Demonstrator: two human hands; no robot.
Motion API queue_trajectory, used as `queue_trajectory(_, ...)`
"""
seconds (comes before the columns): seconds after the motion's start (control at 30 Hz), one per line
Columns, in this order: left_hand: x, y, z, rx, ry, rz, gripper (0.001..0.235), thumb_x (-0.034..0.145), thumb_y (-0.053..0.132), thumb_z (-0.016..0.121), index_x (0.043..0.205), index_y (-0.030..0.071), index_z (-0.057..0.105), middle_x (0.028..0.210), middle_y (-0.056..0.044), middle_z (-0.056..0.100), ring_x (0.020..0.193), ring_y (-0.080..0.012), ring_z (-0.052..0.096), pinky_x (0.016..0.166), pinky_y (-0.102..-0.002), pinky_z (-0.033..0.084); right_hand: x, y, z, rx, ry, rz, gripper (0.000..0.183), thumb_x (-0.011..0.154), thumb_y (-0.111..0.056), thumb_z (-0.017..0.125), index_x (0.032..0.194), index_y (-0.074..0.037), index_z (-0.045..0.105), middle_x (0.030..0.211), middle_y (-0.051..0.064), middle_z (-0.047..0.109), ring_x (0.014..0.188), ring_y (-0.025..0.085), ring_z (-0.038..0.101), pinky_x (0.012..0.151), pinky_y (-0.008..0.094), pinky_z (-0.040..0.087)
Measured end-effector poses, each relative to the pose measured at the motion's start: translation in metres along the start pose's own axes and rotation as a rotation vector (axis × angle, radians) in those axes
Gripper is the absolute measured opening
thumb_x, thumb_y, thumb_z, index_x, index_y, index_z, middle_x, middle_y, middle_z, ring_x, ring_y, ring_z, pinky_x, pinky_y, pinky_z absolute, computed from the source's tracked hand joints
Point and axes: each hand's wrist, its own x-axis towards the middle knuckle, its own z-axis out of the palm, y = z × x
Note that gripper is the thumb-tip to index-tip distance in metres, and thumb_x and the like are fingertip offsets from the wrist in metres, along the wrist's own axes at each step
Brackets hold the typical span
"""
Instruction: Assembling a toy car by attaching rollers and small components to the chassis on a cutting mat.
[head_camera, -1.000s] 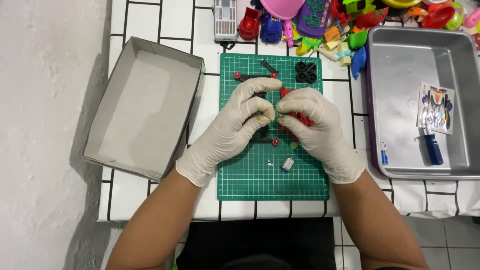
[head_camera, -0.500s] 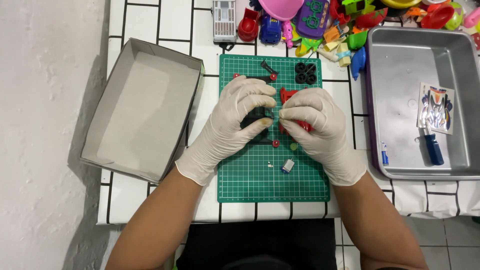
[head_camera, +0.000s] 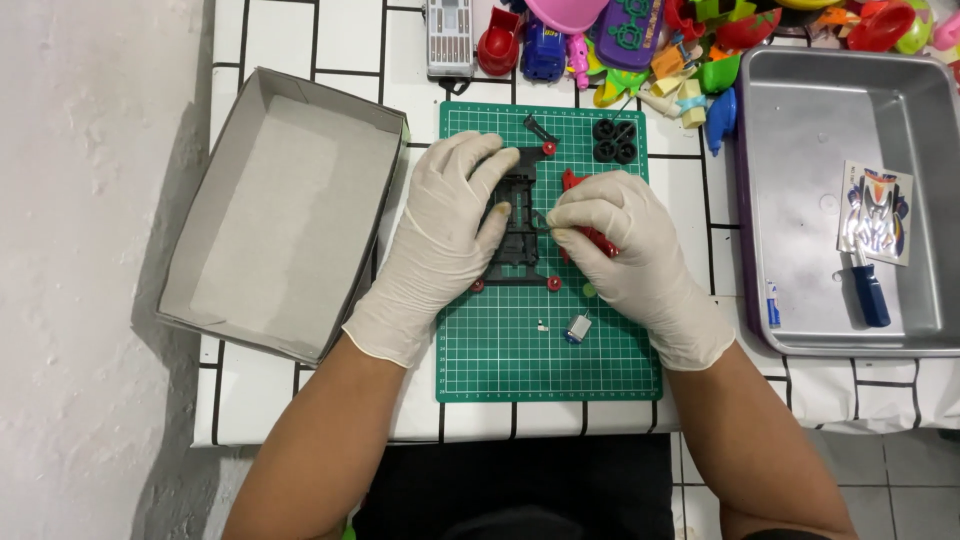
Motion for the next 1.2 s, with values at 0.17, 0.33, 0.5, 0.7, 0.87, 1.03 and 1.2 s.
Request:
queue_trajectory(0.17, -0.009, -0.004, 0.015, 0.05, -0.065, -0.082, 0.053, 0.099, 0.017, 0.059, 0.149, 0.007, 0.045, 0.149, -0.02, 0.045, 0.144, -0.041, 0.037, 0.12, -0.062, 0.021, 0.006, -0.007, 0.004, -0.094, -0.175, 0.083, 0.013, 0.088, 0.002, 0.079, 0.095, -0.005, 0.07, 0.102, 0.01, 0.071, 0.101, 0.035, 0.066, 0.091, 0.051, 0.05)
queue_trajectory(0.33, -0.012, -0.01, 0.028, 0.071, -0.118, -0.122, 0.058, 0.099, 0.02, 0.059, 0.153, 0.008, 0.04, 0.155, -0.02, 0.04, 0.149, -0.0404, 0.031, 0.122, -0.064, 0.016, 0.009, -0.009, 0.008, -0.134, -0.266, 0.101, 0.012, 0.088, 0.003, 0.078, 0.094, -0.002, 0.068, 0.108, 0.012, 0.072, 0.105, 0.037, 0.067, 0.094, 0.053, 0.049)
queue_trajectory(0.5, -0.014, -0.013, 0.033, 0.119, -0.109, -0.125, 0.059, 0.096, 0.025, 0.063, 0.15, 0.012, 0.044, 0.149, -0.014, 0.043, 0.148, -0.0357, 0.032, 0.122, -0.062, 0.014, 0.008, -0.011, 0.011, -0.148, -0.316, 0.16, 0.01, 0.09, -0.002, 0.077, 0.096, -0.005, 0.07, 0.111, 0.011, 0.071, 0.11, 0.034, 0.067, 0.097, 0.049, 0.051)
queue_trajectory(0.7, -0.014, -0.013, 0.035, 0.13, -0.107, -0.13, 0.058, 0.096, 0.025, 0.064, 0.149, 0.012, 0.046, 0.148, -0.013, 0.045, 0.148, -0.0348, 0.032, 0.122, -0.061, 0.015, 0.006, -0.003, 0.015, -0.165, -0.327, 0.111, 0.009, 0.091, -0.004, 0.077, 0.097, -0.005, 0.071, 0.111, 0.009, 0.07, 0.111, 0.033, 0.066, 0.097, 0.049, 0.05)
queue_trajectory(0.87, -0.016, -0.015, 0.036, 0.14, -0.09, -0.104, 0.053, 0.1, 0.024, 0.059, 0.15, 0.014, 0.046, 0.147, -0.012, 0.044, 0.148, -0.0344, 0.031, 0.122, -0.06, 0.013, 0.009, -0.005, 0.015, -0.178, -0.342, 0.158, 0.008, 0.089, -0.001, 0.078, 0.095, -0.004, 0.074, 0.109, 0.011, 0.07, 0.111, 0.033, 0.066, 0.096, 0.047, 0.051)
queue_trajectory(1.03, -0.018, -0.017, 0.039, 0.153, -0.076, -0.086, 0.048, 0.103, 0.021, 0.056, 0.15, 0.014, 0.045, 0.147, -0.011, 0.043, 0.147, -0.0335, 0.03, 0.122, -0.059, 0.011, 0.011, -0.009, 0.015, -0.201, -0.354, 0.176, 0.009, 0.087, 0.0, 0.079, 0.094, -0.003, 0.075, 0.108, 0.012, 0.069, 0.11, 0.034, 0.066, 0.095, 0.049, 0.052)
queue_trajectory(1.2, -0.017, -0.018, 0.039, 0.135, -0.062, -0.085, 0.047, 0.103, 0.022, 0.058, 0.148, 0.013, 0.047, 0.145, -0.012, 0.045, 0.146, -0.0339, 0.031, 0.121, -0.06, 0.013, 0.007, -0.007, 0.019, -0.199, -0.331, 0.175, 0.01, 0.087, 0.0, 0.078, 0.093, -0.006, 0.073, 0.109, 0.01, 0.068, 0.11, 0.034, 0.065, 0.092, 0.05, 0.052)
